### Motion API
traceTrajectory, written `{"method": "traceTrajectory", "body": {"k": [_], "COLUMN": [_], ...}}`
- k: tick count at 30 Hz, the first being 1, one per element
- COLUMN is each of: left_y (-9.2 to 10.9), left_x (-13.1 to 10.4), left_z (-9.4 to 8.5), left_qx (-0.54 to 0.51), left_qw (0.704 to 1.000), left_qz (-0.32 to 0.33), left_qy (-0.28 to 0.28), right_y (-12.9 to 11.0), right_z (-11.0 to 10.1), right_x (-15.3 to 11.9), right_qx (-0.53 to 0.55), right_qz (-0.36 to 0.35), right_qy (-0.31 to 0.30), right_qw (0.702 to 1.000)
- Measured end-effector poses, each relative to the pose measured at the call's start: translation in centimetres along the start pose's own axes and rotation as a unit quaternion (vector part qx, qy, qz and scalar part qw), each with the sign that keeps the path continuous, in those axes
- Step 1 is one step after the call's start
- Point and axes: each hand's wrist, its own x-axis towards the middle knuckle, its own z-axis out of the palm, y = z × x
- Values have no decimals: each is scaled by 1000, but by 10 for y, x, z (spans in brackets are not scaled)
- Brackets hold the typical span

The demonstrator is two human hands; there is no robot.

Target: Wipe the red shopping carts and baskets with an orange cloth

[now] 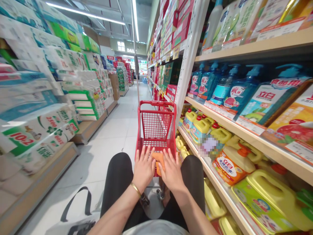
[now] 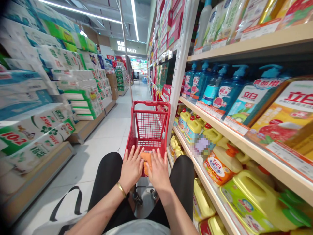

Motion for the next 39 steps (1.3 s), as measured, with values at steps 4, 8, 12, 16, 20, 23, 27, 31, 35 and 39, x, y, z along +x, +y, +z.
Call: {"method": "traceTrajectory", "body": {"k": [4, 8, 12, 16, 20, 23, 27, 31, 35, 39], "left_y": [-1, -2, -5, -3, 0, -4, -19, -30, -30, -32], "left_x": [-1, -2, -2, -1, 0, -2, -9, -12, -12, -14], "left_z": [2, 8, 9, 6, 5, 4, 2, 4, 6, 5], "left_qx": [9, 20, 28, 29, 28, 25, 26, 26, 17, 21], "left_qw": [1000, 1000, 1000, 1000, 1000, 1000, 1000, 1000, 1000, 1000], "left_qz": [1, 1, 4, 7, 8, 14, 10, -13, -15, -11], "left_qy": [1, 5, 0, 1, 5, -3, -3, 12, 16, 10], "right_y": [1, 0, -13, 4, 8, -15, -17, 14, -5, -35], "right_z": [1, 5, 14, 7, 10, 29, 33, 8, 13, 31], "right_x": [3, 11, 11, 7, 6, 4, 1, 1, 10, 15], "right_qx": [-27, -36, -17, -73, -101, -56, -33, -61, -45, -9], "right_qz": [79, 119, 35, 75, 120, 65, 31, 119, 125, 24], "right_qy": [26, 56, 0, 47, 97, 58, 26, 93, 81, 2], "right_qw": [996, 991, 999, 993, 983, 995, 999, 987, 988, 1000]}}
